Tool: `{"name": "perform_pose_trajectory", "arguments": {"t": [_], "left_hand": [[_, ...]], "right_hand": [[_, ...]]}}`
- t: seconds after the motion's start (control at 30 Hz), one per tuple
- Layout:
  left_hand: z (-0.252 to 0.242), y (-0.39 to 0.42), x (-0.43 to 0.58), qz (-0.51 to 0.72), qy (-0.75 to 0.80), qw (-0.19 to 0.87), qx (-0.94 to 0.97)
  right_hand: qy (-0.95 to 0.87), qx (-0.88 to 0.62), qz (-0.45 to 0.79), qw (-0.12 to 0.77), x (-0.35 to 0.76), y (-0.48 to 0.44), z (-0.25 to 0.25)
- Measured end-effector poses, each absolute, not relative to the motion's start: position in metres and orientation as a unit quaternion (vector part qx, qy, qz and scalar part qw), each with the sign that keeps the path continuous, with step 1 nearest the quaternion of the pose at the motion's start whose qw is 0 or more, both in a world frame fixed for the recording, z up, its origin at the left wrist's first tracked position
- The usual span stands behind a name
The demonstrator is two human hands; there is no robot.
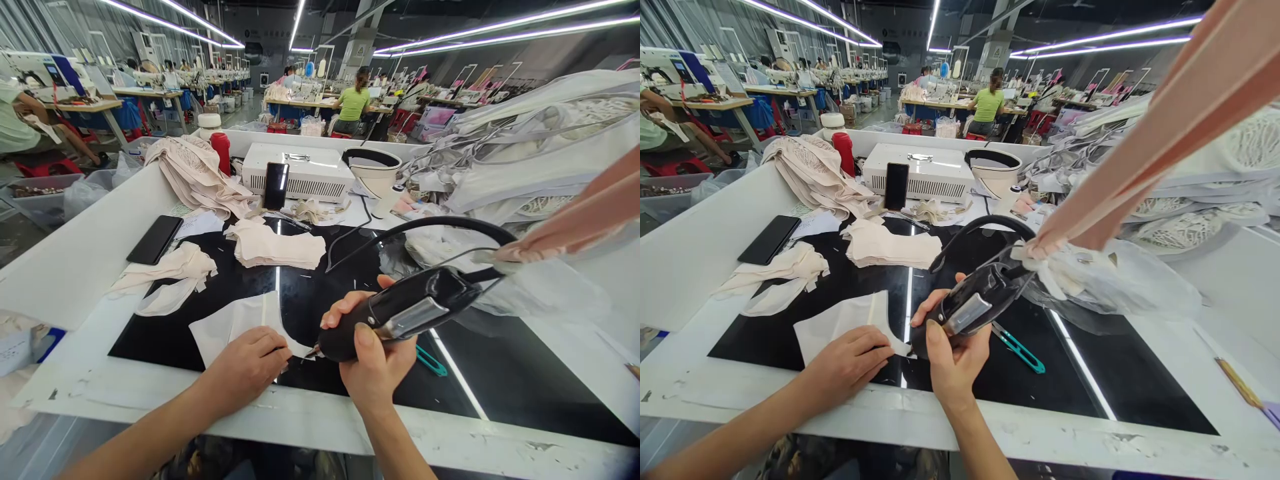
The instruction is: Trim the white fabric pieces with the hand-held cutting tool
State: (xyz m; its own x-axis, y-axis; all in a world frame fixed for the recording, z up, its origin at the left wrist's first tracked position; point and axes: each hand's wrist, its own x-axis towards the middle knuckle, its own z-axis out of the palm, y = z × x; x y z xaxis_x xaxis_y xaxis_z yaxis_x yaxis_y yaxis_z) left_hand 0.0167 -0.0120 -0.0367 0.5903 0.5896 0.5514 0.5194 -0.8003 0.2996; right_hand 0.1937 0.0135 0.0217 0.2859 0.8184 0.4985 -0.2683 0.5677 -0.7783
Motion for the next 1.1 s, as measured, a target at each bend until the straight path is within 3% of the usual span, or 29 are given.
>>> {"name": "perform_pose_trajectory", "arguments": {"t": [0.23, 0.4, 0.8, 0.93, 1.1], "left_hand": [[-0.022, -0.008, -0.001, 0.328, 0.334, 0.049, 0.883], [-0.02, 0.002, -0.03, 0.261, 0.368, 0.034, 0.892], [0.02, -0.006, -0.012, 0.054, 0.505, 0.216, 0.834], [0.024, 0.027, -0.012, 0.066, 0.437, 0.154, 0.884], [0.019, 0.064, -0.007, 0.06, 0.307, 0.184, 0.932]], "right_hand": [[-0.492, -0.298, 0.356, 0.736, 0.2, 0.018, 0.021], [-0.495, -0.302, 0.35, 0.736, 0.207, 0.031, 0.021], [-0.534, -0.328, 0.4, 0.669, 0.204, 0.049, 0.046], [-0.552, -0.329, 0.398, 0.655, 0.196, 0.051, 0.046], [-0.529, -0.313, 0.377, 0.693, 0.187, 0.053, 0.035]]}}
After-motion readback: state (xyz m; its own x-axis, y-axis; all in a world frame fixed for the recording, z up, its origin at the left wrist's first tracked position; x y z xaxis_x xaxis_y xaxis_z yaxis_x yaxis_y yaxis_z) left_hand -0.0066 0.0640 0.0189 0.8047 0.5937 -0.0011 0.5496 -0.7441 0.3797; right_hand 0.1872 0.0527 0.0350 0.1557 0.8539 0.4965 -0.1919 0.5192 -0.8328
